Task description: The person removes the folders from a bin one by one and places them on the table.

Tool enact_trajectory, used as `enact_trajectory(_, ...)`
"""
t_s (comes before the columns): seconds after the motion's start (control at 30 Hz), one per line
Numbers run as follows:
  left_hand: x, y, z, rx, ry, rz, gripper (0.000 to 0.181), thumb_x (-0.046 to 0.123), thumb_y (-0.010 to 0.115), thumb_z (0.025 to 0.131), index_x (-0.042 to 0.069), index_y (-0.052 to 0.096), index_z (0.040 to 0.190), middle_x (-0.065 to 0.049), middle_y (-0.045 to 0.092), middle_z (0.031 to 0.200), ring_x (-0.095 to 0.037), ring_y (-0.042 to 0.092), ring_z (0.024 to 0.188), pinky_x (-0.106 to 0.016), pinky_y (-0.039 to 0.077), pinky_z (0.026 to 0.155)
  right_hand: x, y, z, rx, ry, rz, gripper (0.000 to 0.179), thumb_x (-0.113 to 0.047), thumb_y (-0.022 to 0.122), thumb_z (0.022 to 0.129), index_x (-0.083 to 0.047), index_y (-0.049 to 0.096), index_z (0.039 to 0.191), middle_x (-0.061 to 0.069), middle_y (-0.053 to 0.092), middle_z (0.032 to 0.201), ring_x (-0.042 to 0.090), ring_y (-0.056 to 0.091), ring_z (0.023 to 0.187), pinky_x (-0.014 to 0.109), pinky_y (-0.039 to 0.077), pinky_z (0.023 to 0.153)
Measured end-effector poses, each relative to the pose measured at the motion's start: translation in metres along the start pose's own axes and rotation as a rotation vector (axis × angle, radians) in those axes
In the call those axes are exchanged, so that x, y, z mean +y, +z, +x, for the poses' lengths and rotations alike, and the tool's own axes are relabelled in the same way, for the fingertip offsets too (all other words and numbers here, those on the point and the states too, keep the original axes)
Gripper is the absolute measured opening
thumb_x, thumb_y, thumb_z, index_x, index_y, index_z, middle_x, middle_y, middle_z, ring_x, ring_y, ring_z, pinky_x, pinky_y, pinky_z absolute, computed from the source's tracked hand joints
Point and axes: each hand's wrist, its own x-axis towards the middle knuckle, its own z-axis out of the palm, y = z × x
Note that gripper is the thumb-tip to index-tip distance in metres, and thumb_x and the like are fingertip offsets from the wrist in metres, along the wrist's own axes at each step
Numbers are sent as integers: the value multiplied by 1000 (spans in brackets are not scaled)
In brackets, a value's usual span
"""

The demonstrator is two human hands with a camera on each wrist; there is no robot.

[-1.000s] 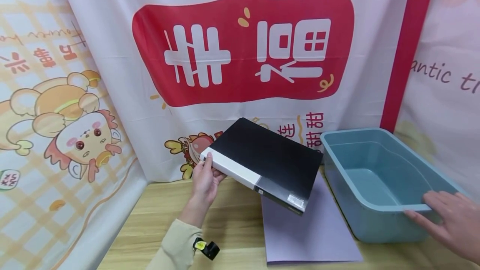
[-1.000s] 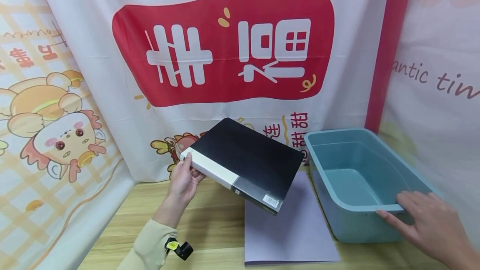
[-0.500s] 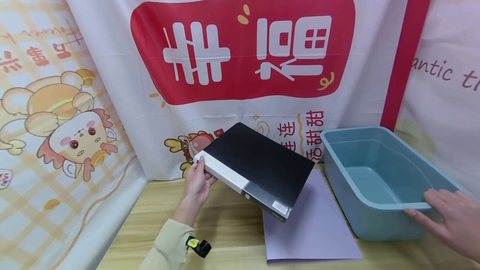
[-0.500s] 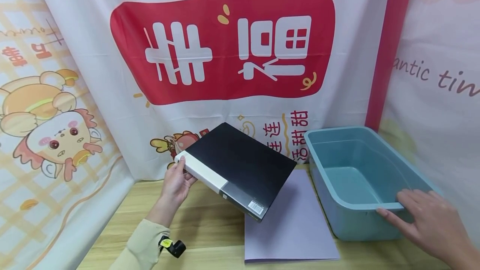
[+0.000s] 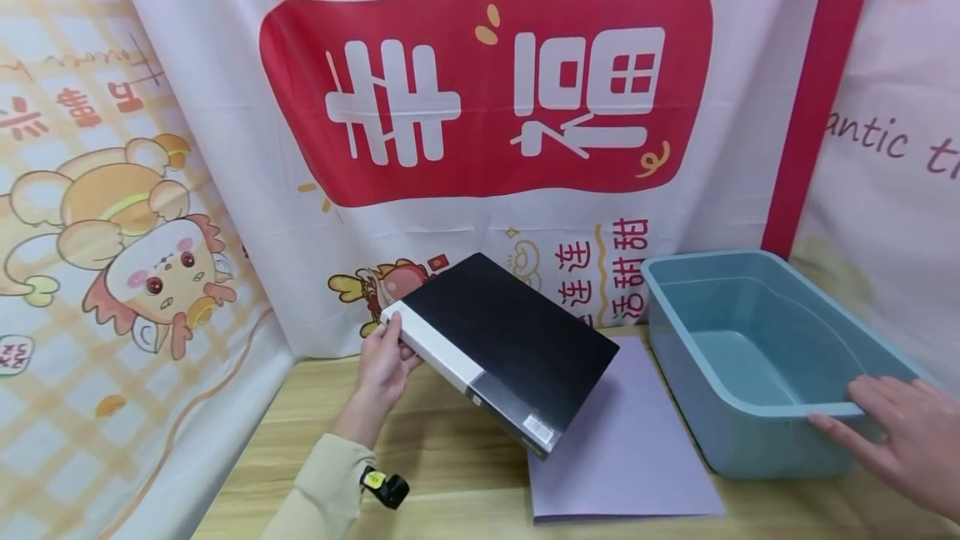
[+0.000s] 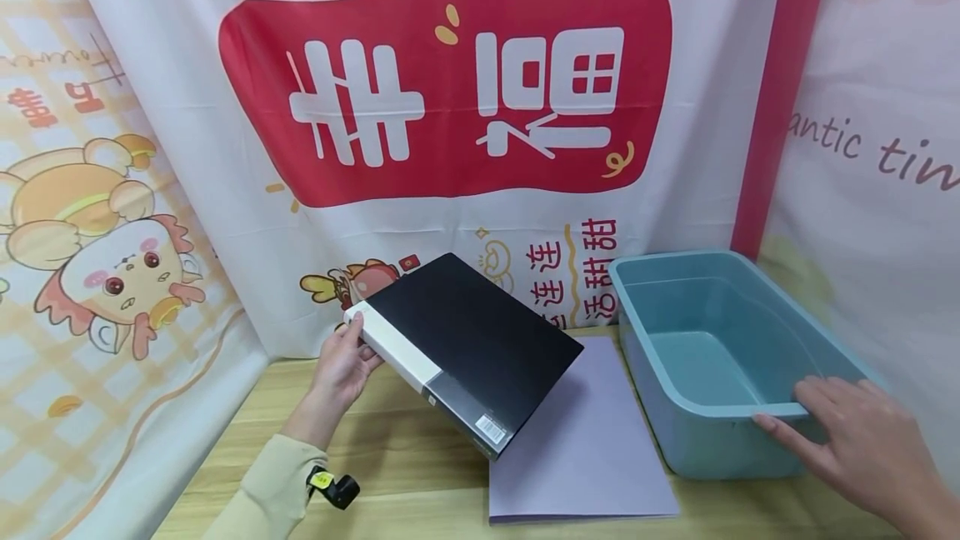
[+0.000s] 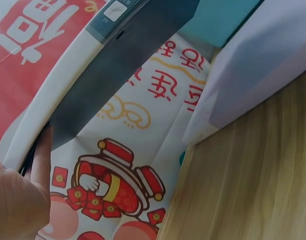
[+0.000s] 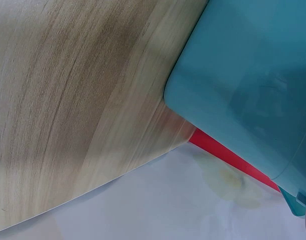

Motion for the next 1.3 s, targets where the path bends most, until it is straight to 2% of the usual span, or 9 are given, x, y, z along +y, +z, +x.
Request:
enact_trajectory(0.17, 2, -8, 4, -2, -13, 38, 58, 35, 42, 111, -2, 31, 154, -29, 47, 145, -29, 65, 113, -54, 50, 103, 1, 0, 0, 12, -12, 10, 46, -55, 78, 81, -18, 51, 76, -12, 42, 66, 8, 36, 60, 38, 34, 55)
enact_trajectory(0.3, 3, -16, 9, -6, -29, 56, 54, 36, 42, 111, 0, 35, 150, -22, 53, 136, -25, 69, 105, -50, 54, 100, 2, -1, 0, 20, -19, 13, 47, -56, 78, 81, -18, 51, 76, -12, 41, 66, 8, 36, 60, 37, 33, 54)
enact_trajectory(0.43, 4, -23, 12, -8, -48, 70, 51, 37, 43, 110, 1, 37, 146, -18, 52, 134, -25, 69, 103, -45, 57, 94, 1, -3, 1, 14, -17, 7, 47, -57, 77, 82, -18, 51, 75, -12, 42, 66, 9, 36, 60, 38, 34, 55)
enact_trajectory(0.57, 5, -30, 13, -9, -73, 86, 52, 38, 44, 110, 1, 38, 146, -17, 52, 135, -25, 69, 103, -43, 58, 92, 1, -5, 1, -1, -12, -1, 47, -56, 77, 82, -18, 51, 75, -11, 42, 65, 9, 36, 60, 39, 35, 55)
enact_trajectory(0.67, 7, -37, 13, -30, -86, 113, 53, 38, 44, 110, 1, 38, 147, -15, 56, 130, -24, 70, 101, -42, 59, 91, 1, -5, 0, -5, -13, -2, 46, -56, 77, 82, -18, 52, 75, -11, 42, 65, 8, 35, 59, 39, 35, 55)
enact_trajectory(0.87, 9, -55, 19, -92, -102, 173, 60, 38, 39, 111, -5, 29, 153, -13, 58, 124, -20, 69, 99, -38, 59, 88, 1, -4, 2, -6, -21, 4, 48, -57, 78, 81, -18, 50, 76, -11, 39, 65, 7, 33, 59, 39, 35, 56)
enact_trajectory(1.03, 7, -68, 24, -146, -99, 215, 56, 33, 33, 113, -10, 27, 149, -12, 57, 120, -19, 69, 96, -37, 59, 87, 0, -5, 4, -42, -7, -4, 48, -56, 78, 81, -17, 50, 76, -10, 40, 66, 9, 35, 60, 44, 39, 59)
enact_trajectory(1.13, 5, -75, 26, -159, -87, 242, 51, 31, 33, 113, -10, 32, 143, -11, 58, 116, -19, 69, 94, -37, 60, 83, 0, -6, 3, -49, -2, -4, 47, -55, 78, 82, -18, 50, 76, -10, 41, 67, 10, 36, 60, 44, 39, 60)
enact_trajectory(1.3, 2, -86, 29, -166, -96, 294, 54, 32, 29, 113, -10, 31, 147, -12, 59, 119, -19, 69, 95, -36, 60, 82, -1, -7, 3, -38, 1, 4, 47, -55, 79, 81, -17, 51, 76, -10, 41, 67, 10, 37, 61, 44, 39, 60)
